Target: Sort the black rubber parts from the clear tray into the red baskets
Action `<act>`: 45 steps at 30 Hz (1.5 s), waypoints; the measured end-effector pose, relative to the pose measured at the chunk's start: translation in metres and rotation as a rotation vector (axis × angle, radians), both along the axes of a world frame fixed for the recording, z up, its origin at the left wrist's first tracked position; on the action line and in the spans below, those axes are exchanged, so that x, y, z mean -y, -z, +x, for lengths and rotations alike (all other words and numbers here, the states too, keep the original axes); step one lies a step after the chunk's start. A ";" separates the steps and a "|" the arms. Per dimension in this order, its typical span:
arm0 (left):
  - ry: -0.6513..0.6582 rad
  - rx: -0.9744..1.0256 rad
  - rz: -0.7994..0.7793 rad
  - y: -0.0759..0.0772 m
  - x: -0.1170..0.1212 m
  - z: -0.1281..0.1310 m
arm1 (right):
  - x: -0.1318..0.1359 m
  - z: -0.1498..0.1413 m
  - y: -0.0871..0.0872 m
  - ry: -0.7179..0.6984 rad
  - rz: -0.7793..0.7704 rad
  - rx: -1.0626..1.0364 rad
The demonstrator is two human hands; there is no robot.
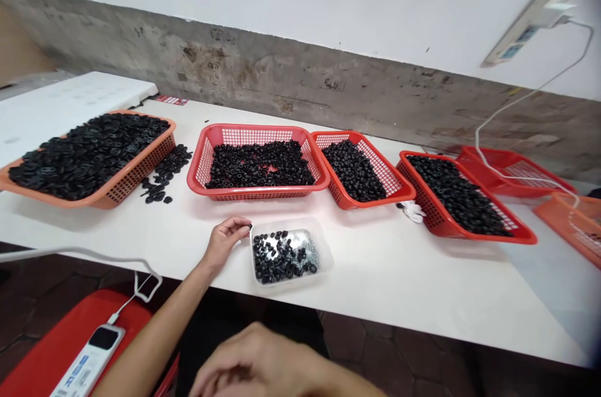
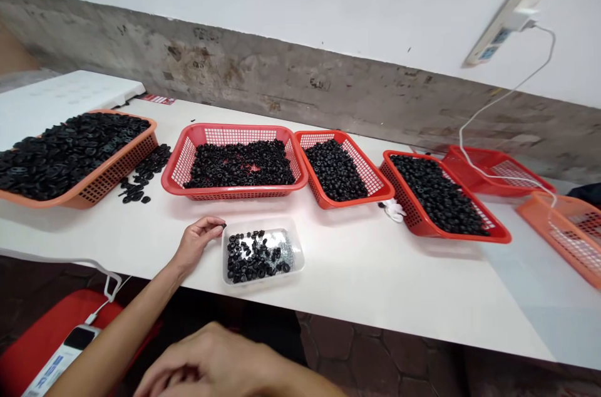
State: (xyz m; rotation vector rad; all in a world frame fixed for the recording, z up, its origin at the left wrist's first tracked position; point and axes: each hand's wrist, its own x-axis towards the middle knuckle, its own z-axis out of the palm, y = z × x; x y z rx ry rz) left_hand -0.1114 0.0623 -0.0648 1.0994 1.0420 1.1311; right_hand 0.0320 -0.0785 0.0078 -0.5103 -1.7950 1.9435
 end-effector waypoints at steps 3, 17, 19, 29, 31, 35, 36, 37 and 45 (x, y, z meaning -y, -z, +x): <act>0.011 0.002 -0.003 -0.001 0.001 -0.001 | -0.023 0.051 -0.021 0.445 0.264 0.289; 0.111 0.000 -0.039 0.003 -0.002 0.003 | -0.100 0.083 0.025 0.709 0.550 1.150; 0.113 0.001 -0.052 0.003 -0.002 0.002 | -0.101 0.083 0.024 0.696 0.539 1.140; 0.076 -0.007 -0.102 -0.002 0.001 0.001 | -0.103 0.081 0.024 0.624 0.500 0.997; 0.057 -0.017 -0.091 -0.003 0.001 -0.001 | -0.101 0.081 0.023 0.623 0.503 0.978; -0.031 -0.040 -0.041 -0.006 0.005 -0.005 | -0.100 0.081 0.022 0.634 0.510 0.936; -0.053 -0.045 -0.029 -0.008 0.007 -0.005 | -0.100 0.082 0.023 0.640 0.511 0.925; -0.075 -0.049 -0.017 -0.010 0.010 -0.006 | -0.101 0.082 0.024 0.648 0.513 0.913; -0.093 -0.059 0.127 -0.049 0.042 0.012 | -0.103 0.085 0.027 0.771 0.530 0.756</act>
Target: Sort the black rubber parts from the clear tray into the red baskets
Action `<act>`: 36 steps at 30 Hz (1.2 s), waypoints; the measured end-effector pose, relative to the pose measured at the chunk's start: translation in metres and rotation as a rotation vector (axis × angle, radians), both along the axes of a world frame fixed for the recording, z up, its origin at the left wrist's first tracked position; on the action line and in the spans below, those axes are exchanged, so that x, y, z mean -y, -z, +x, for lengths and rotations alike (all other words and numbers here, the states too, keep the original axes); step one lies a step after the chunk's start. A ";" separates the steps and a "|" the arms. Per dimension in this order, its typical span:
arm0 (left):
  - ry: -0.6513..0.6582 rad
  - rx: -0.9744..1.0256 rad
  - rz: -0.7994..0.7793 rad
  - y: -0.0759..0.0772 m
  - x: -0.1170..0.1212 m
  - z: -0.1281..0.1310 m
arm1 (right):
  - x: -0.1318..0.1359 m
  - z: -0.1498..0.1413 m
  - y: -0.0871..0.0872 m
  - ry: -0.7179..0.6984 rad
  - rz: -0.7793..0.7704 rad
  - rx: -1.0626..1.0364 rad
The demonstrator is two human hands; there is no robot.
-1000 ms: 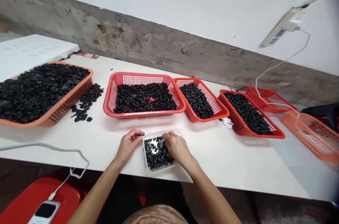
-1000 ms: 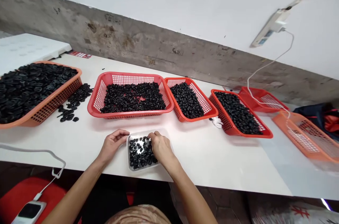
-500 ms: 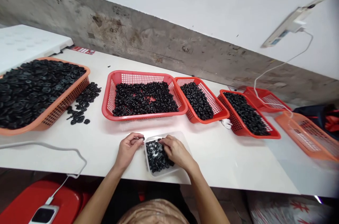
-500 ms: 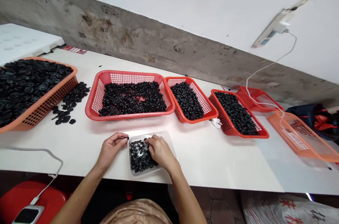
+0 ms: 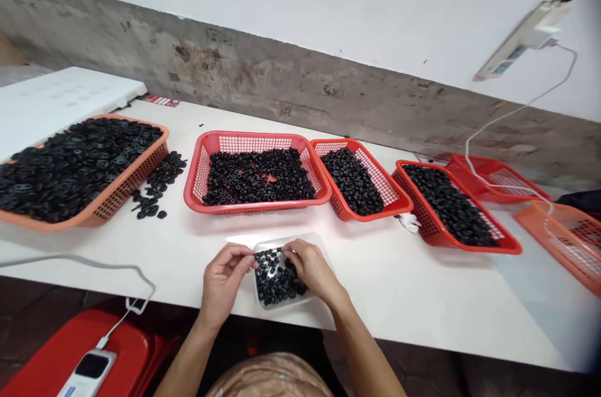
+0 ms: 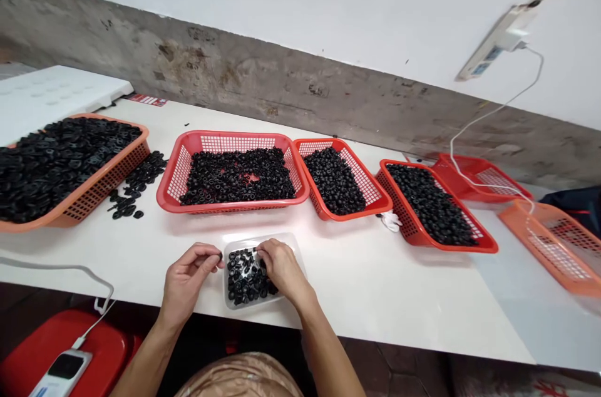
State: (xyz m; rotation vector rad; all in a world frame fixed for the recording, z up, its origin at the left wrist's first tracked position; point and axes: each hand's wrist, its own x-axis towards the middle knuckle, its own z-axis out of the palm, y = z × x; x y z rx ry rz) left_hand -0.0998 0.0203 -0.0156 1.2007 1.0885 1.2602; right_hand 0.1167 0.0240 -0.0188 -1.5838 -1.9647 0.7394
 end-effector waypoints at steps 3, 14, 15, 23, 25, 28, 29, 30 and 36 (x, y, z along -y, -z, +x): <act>0.090 -0.053 -0.006 -0.012 0.009 0.013 | 0.005 0.000 -0.011 0.022 0.060 -0.089; 0.181 0.026 -0.192 -0.027 0.013 0.047 | 0.030 0.000 -0.047 -0.215 0.386 -0.226; 0.181 0.039 -0.194 -0.028 0.014 0.048 | 0.031 0.001 -0.046 -0.217 0.401 -0.227; 0.099 0.230 -0.339 -0.024 0.014 0.035 | 0.034 0.018 -0.040 -0.046 0.126 -0.028; 0.046 0.236 -0.325 -0.024 0.013 0.029 | 0.033 0.023 -0.037 -0.071 0.029 0.054; 0.021 0.240 -0.318 -0.024 0.013 0.022 | 0.027 0.024 -0.033 -0.048 0.000 0.118; 0.025 0.243 -0.322 -0.024 0.014 0.020 | 0.023 0.022 -0.032 -0.039 -0.009 0.158; 0.027 0.246 -0.327 -0.023 0.015 0.019 | 0.020 0.019 -0.030 -0.035 -0.022 0.214; 0.060 0.193 -0.332 -0.014 0.022 0.018 | -0.001 -0.004 -0.017 -0.108 -0.075 0.417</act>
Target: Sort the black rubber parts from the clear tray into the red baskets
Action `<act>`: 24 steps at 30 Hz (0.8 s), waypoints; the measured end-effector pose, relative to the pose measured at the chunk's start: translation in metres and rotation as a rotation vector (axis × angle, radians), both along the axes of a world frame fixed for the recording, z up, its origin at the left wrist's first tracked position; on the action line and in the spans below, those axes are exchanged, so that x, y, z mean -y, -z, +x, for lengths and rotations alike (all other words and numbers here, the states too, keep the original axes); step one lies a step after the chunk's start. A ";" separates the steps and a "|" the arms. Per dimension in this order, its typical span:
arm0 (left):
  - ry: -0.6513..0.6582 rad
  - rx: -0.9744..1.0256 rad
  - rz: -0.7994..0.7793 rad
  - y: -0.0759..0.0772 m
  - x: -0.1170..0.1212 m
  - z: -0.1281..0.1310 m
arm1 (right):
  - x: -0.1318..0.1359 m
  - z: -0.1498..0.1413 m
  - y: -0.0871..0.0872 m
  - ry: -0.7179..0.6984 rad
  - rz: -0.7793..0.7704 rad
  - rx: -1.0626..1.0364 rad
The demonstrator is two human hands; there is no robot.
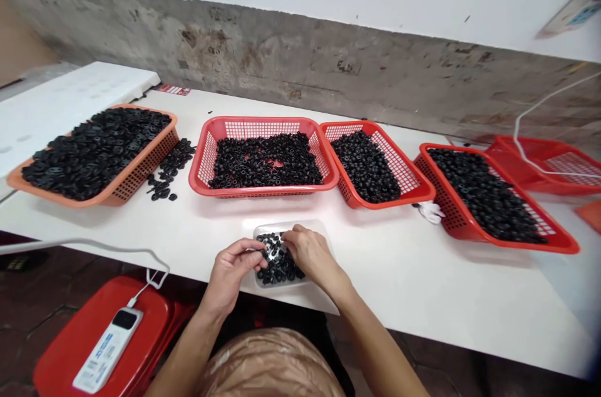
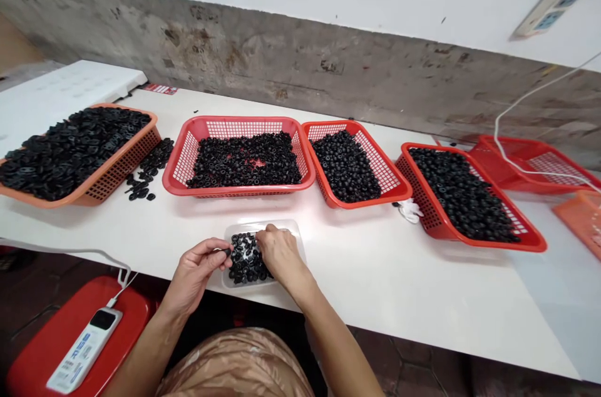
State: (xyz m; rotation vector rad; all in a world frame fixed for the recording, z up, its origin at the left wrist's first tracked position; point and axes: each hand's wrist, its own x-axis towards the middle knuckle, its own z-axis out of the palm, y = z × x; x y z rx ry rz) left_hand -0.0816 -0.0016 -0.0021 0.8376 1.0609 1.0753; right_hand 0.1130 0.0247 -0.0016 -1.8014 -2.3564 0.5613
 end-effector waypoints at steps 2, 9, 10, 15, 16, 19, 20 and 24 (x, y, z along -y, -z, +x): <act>0.036 -0.036 0.013 0.001 0.001 0.002 | -0.003 -0.006 0.007 -0.024 -0.014 0.022; 0.080 -0.074 0.008 -0.001 0.001 0.005 | -0.004 -0.021 0.020 -0.043 -0.018 0.023; 0.076 -0.069 0.013 -0.001 0.001 0.004 | -0.005 -0.020 0.018 -0.036 -0.010 0.009; 0.092 -0.045 0.015 -0.002 0.006 0.002 | 0.001 -0.008 -0.005 -0.015 0.044 -0.133; 0.112 -0.040 0.011 -0.004 0.007 0.003 | 0.005 -0.004 -0.010 -0.019 0.054 -0.207; 0.169 -0.016 -0.006 -0.009 0.011 0.007 | 0.017 0.004 -0.020 -0.018 0.081 -0.560; 0.178 -0.008 -0.013 -0.011 0.012 0.008 | 0.021 0.006 -0.020 -0.011 0.093 -0.664; 0.166 0.009 -0.033 -0.012 0.014 0.012 | 0.031 0.009 -0.015 0.042 0.147 -0.709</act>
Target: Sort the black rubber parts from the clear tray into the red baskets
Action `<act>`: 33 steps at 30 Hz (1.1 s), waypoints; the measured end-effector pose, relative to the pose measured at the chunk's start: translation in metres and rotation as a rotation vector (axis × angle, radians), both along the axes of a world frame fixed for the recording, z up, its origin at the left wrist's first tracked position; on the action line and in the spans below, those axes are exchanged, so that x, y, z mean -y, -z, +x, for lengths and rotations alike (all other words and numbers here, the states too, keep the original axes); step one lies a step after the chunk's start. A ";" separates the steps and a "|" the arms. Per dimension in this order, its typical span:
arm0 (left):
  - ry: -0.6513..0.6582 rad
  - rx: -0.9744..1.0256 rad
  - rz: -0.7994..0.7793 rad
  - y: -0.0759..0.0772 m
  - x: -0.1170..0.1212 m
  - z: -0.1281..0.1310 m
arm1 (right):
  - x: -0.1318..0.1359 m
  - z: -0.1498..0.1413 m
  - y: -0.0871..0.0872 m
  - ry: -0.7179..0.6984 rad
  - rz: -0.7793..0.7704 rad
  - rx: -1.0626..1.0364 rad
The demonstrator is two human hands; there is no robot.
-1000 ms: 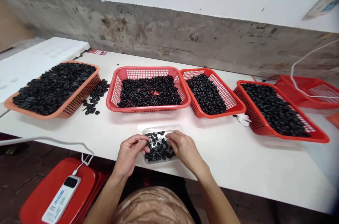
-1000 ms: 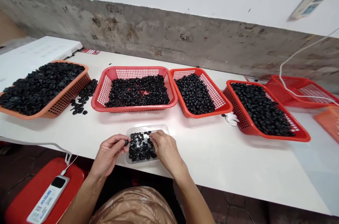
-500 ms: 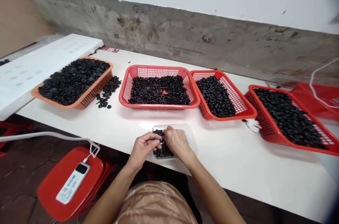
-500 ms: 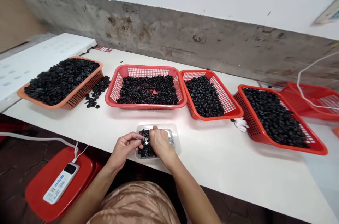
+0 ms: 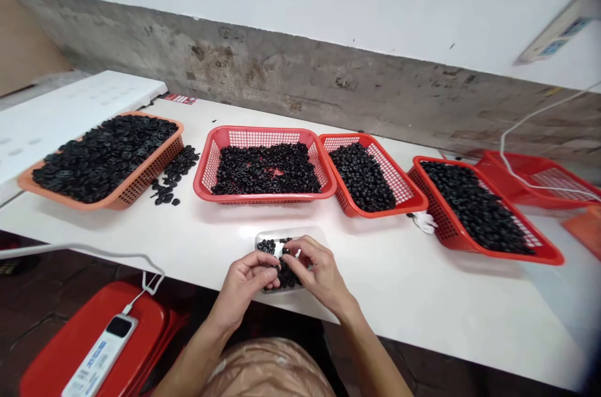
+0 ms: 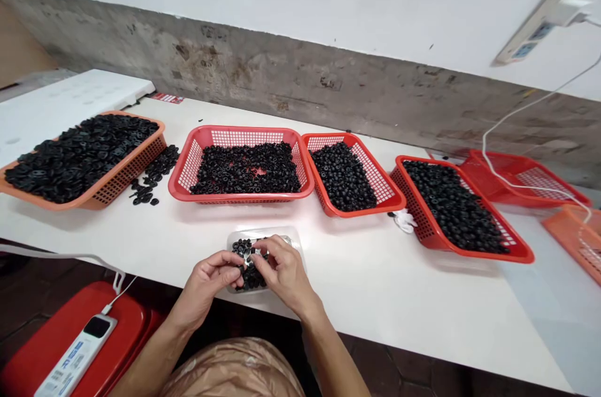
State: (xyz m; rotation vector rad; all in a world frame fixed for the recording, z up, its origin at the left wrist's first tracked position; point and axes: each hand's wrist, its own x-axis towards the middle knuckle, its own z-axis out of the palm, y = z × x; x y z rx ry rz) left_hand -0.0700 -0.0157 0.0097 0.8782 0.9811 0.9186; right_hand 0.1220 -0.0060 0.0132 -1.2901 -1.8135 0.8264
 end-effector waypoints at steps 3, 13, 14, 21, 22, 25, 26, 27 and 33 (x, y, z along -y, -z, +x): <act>-0.036 0.004 0.004 0.002 -0.001 -0.004 | 0.000 0.002 0.005 0.043 -0.025 -0.016; -0.112 0.030 0.010 0.000 -0.002 -0.016 | -0.008 -0.002 0.003 0.147 -0.171 -0.186; -0.098 0.038 0.009 0.000 -0.001 -0.015 | -0.007 -0.005 0.001 0.121 -0.210 -0.272; -0.016 0.167 -0.092 -0.004 0.005 0.002 | 0.004 -0.020 -0.009 -0.084 -0.319 -0.610; -0.007 0.182 -0.107 -0.004 0.006 0.003 | 0.005 -0.021 -0.008 -0.090 -0.324 -0.607; 0.010 0.210 -0.132 -0.005 0.007 0.003 | 0.008 -0.019 -0.006 -0.105 -0.270 -0.553; 0.013 0.212 -0.131 -0.004 0.007 0.003 | 0.009 -0.017 -0.007 -0.113 -0.232 -0.509; 0.017 0.208 -0.123 -0.004 0.007 0.002 | 0.009 -0.016 -0.008 -0.120 -0.190 -0.456; 0.032 0.099 0.017 -0.004 0.007 0.000 | 0.013 -0.011 -0.024 -0.182 0.045 -0.179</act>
